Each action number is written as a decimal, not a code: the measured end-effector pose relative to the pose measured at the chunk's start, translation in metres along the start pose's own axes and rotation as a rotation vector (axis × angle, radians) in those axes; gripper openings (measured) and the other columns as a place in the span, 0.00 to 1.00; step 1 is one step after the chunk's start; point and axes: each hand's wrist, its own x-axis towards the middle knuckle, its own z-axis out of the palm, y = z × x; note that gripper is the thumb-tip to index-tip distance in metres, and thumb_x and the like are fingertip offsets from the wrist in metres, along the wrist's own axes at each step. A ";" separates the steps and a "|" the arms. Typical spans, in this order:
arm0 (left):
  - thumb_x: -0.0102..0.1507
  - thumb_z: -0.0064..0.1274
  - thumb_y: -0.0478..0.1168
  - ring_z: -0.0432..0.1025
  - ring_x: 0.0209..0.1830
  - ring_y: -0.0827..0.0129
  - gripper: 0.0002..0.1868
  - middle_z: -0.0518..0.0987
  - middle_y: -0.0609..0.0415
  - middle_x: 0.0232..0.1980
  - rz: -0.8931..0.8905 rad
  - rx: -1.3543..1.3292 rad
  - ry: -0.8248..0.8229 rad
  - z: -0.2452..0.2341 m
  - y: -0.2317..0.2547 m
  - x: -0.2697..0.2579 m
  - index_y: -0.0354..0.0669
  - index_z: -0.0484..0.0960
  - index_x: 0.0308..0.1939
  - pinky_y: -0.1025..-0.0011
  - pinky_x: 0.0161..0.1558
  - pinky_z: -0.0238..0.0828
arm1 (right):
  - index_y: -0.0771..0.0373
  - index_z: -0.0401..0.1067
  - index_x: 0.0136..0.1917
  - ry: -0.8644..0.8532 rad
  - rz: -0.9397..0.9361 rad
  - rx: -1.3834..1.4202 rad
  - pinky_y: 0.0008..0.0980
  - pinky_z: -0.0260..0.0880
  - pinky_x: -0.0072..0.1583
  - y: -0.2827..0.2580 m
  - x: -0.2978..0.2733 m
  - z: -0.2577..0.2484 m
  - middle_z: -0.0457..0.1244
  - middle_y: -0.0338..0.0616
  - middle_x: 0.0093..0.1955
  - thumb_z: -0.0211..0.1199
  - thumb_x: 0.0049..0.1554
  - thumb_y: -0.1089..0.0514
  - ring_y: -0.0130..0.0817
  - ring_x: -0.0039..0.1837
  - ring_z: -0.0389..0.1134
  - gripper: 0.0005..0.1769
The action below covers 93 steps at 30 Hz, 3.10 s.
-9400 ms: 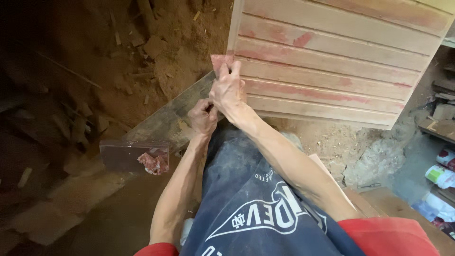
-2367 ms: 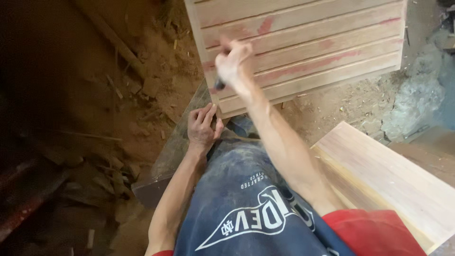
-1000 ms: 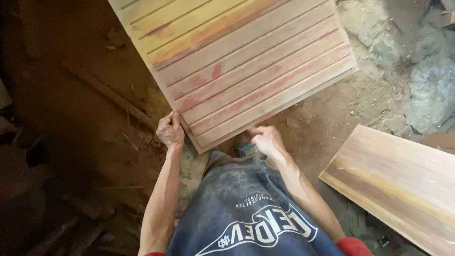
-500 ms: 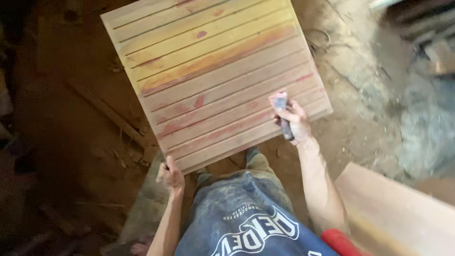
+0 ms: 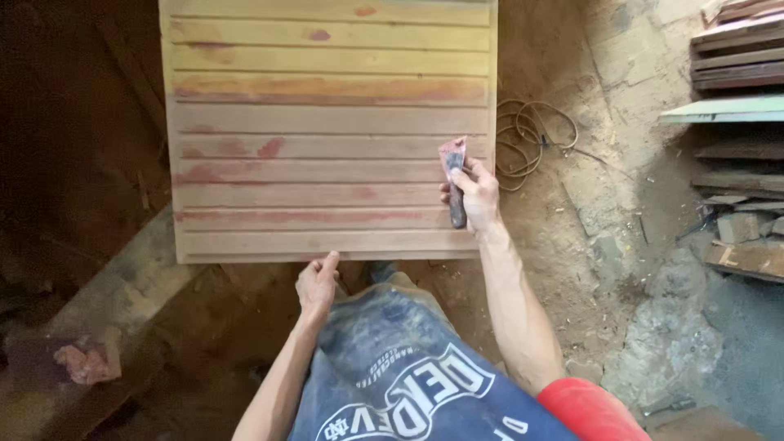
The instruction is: The person sands a rectangular wooden board with a sanding block, moving it back and forth along the grain. The person flips the board over to sand the other side and continues the process.
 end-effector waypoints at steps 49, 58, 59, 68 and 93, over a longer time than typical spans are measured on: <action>0.60 0.48 0.76 0.38 0.78 0.25 0.67 0.42 0.13 0.76 0.337 0.993 0.117 -0.054 0.203 0.184 0.11 0.48 0.73 0.47 0.76 0.36 | 0.65 0.72 0.68 -0.058 -0.146 -1.332 0.34 0.77 0.39 -0.073 0.143 0.029 0.62 0.40 0.72 0.50 0.61 0.76 0.39 0.38 0.67 0.24; 0.61 0.47 0.77 0.38 0.78 0.23 0.67 0.41 0.12 0.77 0.331 1.016 0.097 -0.057 0.199 0.186 0.11 0.47 0.73 0.47 0.76 0.38 | 0.60 0.75 0.70 0.043 -0.317 -1.362 0.37 0.78 0.51 -0.069 0.142 0.001 0.60 0.54 0.57 0.57 0.53 0.74 0.42 0.52 0.63 0.32; 0.62 0.47 0.77 0.38 0.78 0.23 0.67 0.41 0.11 0.77 0.330 1.017 0.089 -0.058 0.199 0.182 0.11 0.47 0.73 0.47 0.77 0.38 | 0.60 0.72 0.68 0.018 -0.134 -1.126 0.39 0.72 0.47 -0.067 0.140 -0.001 0.62 0.53 0.59 0.55 0.57 0.70 0.44 0.49 0.61 0.26; 0.63 0.42 0.79 0.39 0.79 0.24 0.67 0.45 0.09 0.75 0.402 1.094 0.115 -0.054 0.190 0.193 0.07 0.50 0.71 0.47 0.78 0.36 | 0.65 0.77 0.64 0.233 -0.163 -1.109 0.32 0.69 0.45 -0.069 0.161 0.003 0.65 0.54 0.48 0.58 0.47 0.71 0.35 0.44 0.67 0.30; 0.56 0.60 0.70 0.45 0.78 0.26 0.61 0.50 0.19 0.77 0.455 0.826 0.287 -0.052 0.187 0.180 0.19 0.59 0.71 0.44 0.75 0.44 | 0.65 0.75 0.62 -0.351 -0.275 -0.960 0.43 0.74 0.53 -0.041 0.136 0.292 0.70 0.47 0.45 0.61 0.50 0.71 0.46 0.50 0.68 0.25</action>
